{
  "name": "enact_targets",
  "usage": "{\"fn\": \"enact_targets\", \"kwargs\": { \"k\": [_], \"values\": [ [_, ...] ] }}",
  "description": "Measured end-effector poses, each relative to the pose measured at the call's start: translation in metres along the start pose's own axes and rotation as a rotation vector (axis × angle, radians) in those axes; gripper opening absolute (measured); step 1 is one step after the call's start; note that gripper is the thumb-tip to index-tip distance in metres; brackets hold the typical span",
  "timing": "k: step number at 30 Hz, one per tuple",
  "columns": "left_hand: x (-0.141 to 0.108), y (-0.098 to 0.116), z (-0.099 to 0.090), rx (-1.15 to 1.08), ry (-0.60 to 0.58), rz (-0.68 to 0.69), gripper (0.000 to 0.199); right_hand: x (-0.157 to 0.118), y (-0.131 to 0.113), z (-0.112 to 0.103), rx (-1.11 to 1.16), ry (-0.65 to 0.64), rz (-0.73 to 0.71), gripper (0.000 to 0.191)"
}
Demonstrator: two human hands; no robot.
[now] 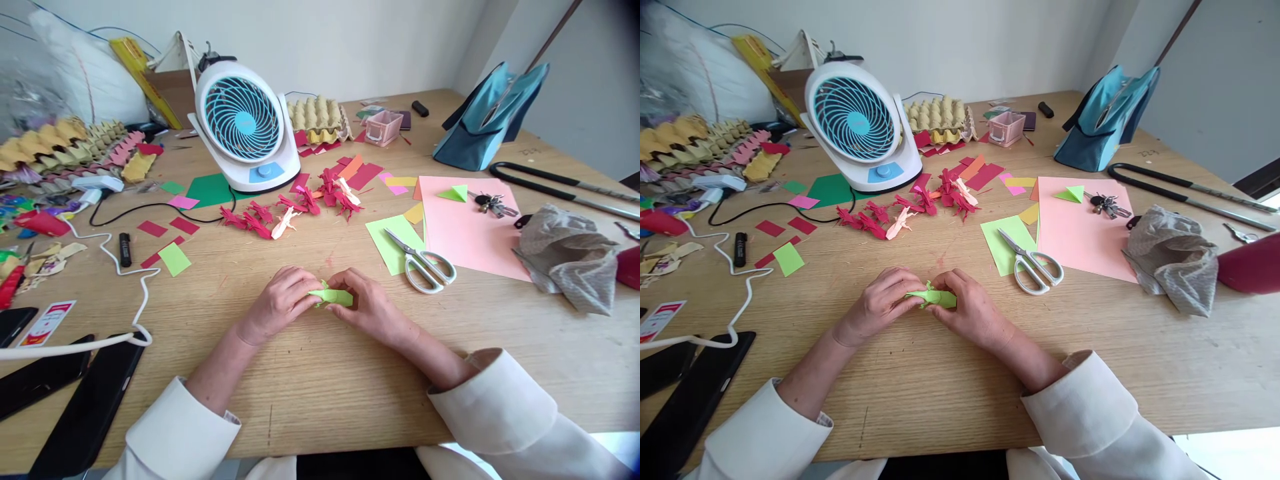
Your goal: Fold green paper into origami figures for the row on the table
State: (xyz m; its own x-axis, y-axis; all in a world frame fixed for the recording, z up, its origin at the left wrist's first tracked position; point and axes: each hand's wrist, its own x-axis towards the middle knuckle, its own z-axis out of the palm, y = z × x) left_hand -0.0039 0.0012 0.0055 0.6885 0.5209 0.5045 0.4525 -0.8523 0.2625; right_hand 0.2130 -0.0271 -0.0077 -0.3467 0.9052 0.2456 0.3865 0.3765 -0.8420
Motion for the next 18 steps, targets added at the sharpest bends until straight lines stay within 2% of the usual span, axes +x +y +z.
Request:
{"fn": "enact_targets", "kwargs": {
  "k": [3,5,18],
  "values": [
    [0.000,0.000,0.000,-0.004,-0.014,-0.008,0.010,-0.001,0.001,0.000,-0.187,0.021,-0.082,0.026],
    [0.000,0.001,0.001,-0.012,-0.023,-0.013,0.010,-0.001,0.001,0.001,-0.261,0.025,-0.102,0.022],
    [0.000,0.002,0.004,-0.035,-0.047,-0.062,0.016,-0.003,0.003,0.010,-0.405,0.052,-0.127,0.014]
  ]
}}
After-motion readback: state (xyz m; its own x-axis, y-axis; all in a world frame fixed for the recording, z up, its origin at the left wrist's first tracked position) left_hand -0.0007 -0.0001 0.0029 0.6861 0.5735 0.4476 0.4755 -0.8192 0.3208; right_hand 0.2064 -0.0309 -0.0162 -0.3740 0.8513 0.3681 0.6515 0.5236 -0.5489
